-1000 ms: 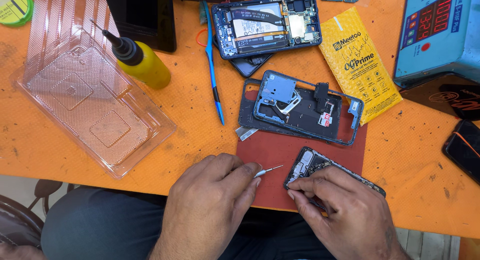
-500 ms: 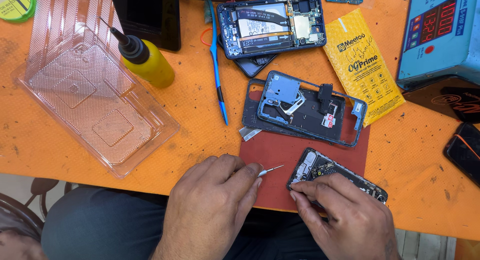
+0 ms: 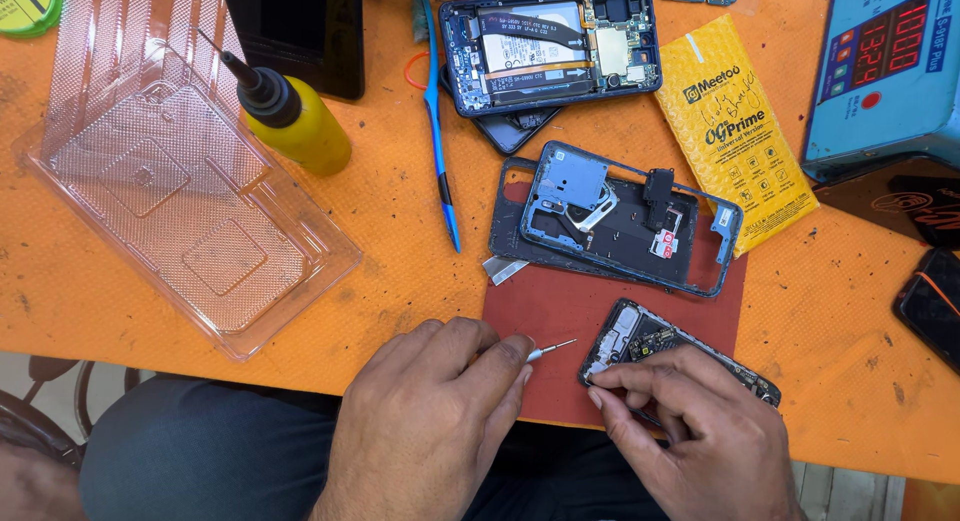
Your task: The person disassembles a mobile phone using a screwdriver to remove screws, separates the screen from the body, and handles the internal components like the battery and circuit boards.
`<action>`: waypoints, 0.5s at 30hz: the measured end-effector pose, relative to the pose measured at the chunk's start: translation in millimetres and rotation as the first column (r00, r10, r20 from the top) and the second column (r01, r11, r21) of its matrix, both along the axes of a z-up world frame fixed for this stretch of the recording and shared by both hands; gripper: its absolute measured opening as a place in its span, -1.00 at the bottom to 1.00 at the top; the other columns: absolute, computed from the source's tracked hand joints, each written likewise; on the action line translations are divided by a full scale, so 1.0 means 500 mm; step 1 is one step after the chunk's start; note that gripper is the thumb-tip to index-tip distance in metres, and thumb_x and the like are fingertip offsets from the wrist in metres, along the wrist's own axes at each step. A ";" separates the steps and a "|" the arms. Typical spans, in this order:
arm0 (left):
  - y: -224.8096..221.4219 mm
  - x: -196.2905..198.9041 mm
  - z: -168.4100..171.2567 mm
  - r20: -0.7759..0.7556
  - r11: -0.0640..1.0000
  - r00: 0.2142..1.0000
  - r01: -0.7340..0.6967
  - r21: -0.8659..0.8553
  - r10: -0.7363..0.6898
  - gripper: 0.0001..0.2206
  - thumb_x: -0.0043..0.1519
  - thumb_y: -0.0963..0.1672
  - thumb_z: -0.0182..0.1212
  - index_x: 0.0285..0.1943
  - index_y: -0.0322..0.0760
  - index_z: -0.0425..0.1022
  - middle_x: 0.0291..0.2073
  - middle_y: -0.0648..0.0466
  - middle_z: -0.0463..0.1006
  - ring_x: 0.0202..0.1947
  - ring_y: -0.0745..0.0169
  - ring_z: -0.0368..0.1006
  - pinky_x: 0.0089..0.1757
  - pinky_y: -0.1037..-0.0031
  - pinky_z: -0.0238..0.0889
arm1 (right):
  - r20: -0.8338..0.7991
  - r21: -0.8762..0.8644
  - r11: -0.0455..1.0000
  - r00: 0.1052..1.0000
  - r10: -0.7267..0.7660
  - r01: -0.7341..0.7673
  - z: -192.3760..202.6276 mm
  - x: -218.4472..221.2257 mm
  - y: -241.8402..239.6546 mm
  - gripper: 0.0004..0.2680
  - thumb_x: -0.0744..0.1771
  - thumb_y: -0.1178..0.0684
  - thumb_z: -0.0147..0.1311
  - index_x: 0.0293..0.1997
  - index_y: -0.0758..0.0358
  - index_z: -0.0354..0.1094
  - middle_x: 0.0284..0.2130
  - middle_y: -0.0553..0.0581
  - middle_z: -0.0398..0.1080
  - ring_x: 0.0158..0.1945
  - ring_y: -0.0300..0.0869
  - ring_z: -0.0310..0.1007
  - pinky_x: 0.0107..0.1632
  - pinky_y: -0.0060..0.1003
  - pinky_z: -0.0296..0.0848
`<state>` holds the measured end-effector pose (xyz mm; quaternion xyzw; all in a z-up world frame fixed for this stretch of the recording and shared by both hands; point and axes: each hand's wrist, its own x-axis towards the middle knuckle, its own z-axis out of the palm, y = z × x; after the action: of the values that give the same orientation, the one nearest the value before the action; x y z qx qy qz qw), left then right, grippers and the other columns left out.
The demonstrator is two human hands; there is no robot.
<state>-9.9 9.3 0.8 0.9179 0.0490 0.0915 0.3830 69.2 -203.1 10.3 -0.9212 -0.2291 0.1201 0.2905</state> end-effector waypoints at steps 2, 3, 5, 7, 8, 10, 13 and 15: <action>0.000 0.001 0.000 -0.005 1.000 1.000 -0.003 0.002 0.003 -0.82 0.12 -0.12 0.40 -0.14 -0.24 0.65 -0.33 0.08 0.55 -0.31 0.10 0.53 -0.28 0.27 0.38 | -0.016 -0.023 0.999 0.999 -0.031 0.031 0.001 -0.002 0.007 -0.85 0.14 0.18 0.38 -0.31 0.19 0.63 -0.50 -0.03 0.53 -0.55 -0.42 0.50 -0.58 -0.49 0.39; 0.000 0.001 0.000 -0.008 1.000 1.000 -0.005 0.003 0.005 -0.82 0.12 -0.12 0.40 -0.14 -0.24 0.65 -0.33 0.08 0.55 -0.31 0.10 0.53 -0.29 0.27 0.38 | -0.024 -0.035 0.998 0.999 -0.046 0.045 0.002 -0.005 0.010 -0.85 0.13 0.19 0.38 -0.31 0.19 0.64 -0.50 -0.01 0.54 -0.55 -0.41 0.51 -0.58 -0.48 0.40; 0.001 0.000 -0.001 0.007 1.000 1.000 -0.003 -0.002 0.003 -0.82 0.11 -0.12 0.40 -0.15 -0.24 0.65 -0.33 0.08 0.55 -0.32 0.10 0.52 -0.30 0.27 0.38 | 0.013 -0.023 0.997 0.997 -0.071 0.071 0.004 -0.013 0.018 -0.87 0.15 0.18 0.38 -0.31 0.19 0.63 -0.47 0.00 0.56 -0.51 -0.41 0.57 -0.53 -0.50 0.47; 0.002 0.000 -0.002 0.013 1.000 1.000 -0.003 -0.002 0.003 -0.82 0.10 -0.13 0.40 -0.14 -0.24 0.65 -0.34 0.08 0.55 -0.33 0.10 0.52 -0.31 0.28 0.37 | 0.056 -0.005 0.997 0.996 -0.075 0.076 0.004 -0.022 0.022 -0.88 0.17 0.17 0.37 -0.30 0.19 0.63 -0.44 0.01 0.57 -0.45 -0.40 0.60 -0.47 -0.49 0.53; 0.001 0.000 -0.002 0.013 1.000 1.000 -0.003 0.000 0.003 -0.82 0.11 -0.13 0.40 -0.14 -0.24 0.66 -0.34 0.08 0.54 -0.33 0.10 0.52 -0.31 0.28 0.37 | 0.081 0.007 0.998 0.994 -0.068 0.067 0.003 -0.026 0.024 -0.87 0.17 0.17 0.36 -0.28 0.19 0.62 -0.43 0.01 0.57 -0.42 -0.39 0.61 -0.42 -0.49 0.55; 0.000 -0.001 -0.003 0.012 1.000 1.000 -0.002 0.000 0.002 -0.82 0.12 -0.13 0.40 -0.14 -0.24 0.66 -0.34 0.08 0.54 -0.33 0.11 0.52 -0.31 0.29 0.37 | 0.134 -0.002 0.999 0.990 -0.049 0.050 0.002 -0.031 0.025 -0.87 0.18 0.17 0.36 -0.27 0.18 0.61 -0.42 0.00 0.57 -0.39 -0.38 0.62 -0.38 -0.47 0.58; 0.001 -0.002 -0.002 0.014 1.000 1.000 0.001 0.000 -0.001 -0.83 0.12 -0.13 0.39 -0.14 -0.24 0.66 -0.34 0.08 0.54 -0.33 0.12 0.52 -0.31 0.29 0.37 | 0.228 -0.073 0.997 0.974 -0.004 0.021 0.001 -0.036 0.027 -0.87 0.17 0.15 0.38 -0.29 0.16 0.62 -0.44 0.00 0.56 -0.41 -0.35 0.60 -0.38 -0.43 0.56; 0.001 -0.002 -0.002 0.015 1.000 1.000 0.005 0.005 -0.005 -0.83 0.12 -0.13 0.39 -0.14 -0.24 0.66 -0.34 0.08 0.54 -0.33 0.11 0.52 -0.31 0.28 0.36 | 0.302 -0.136 0.991 0.952 0.042 0.000 0.002 -0.038 0.027 -0.87 0.16 0.14 0.39 -0.31 0.16 0.63 -0.48 0.00 0.54 -0.43 -0.32 0.57 -0.37 -0.37 0.53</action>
<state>-11.1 10.0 -0.1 0.9182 0.0436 0.0974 0.3815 50.4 -189.5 11.4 -0.9437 -0.2724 -0.0049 0.1879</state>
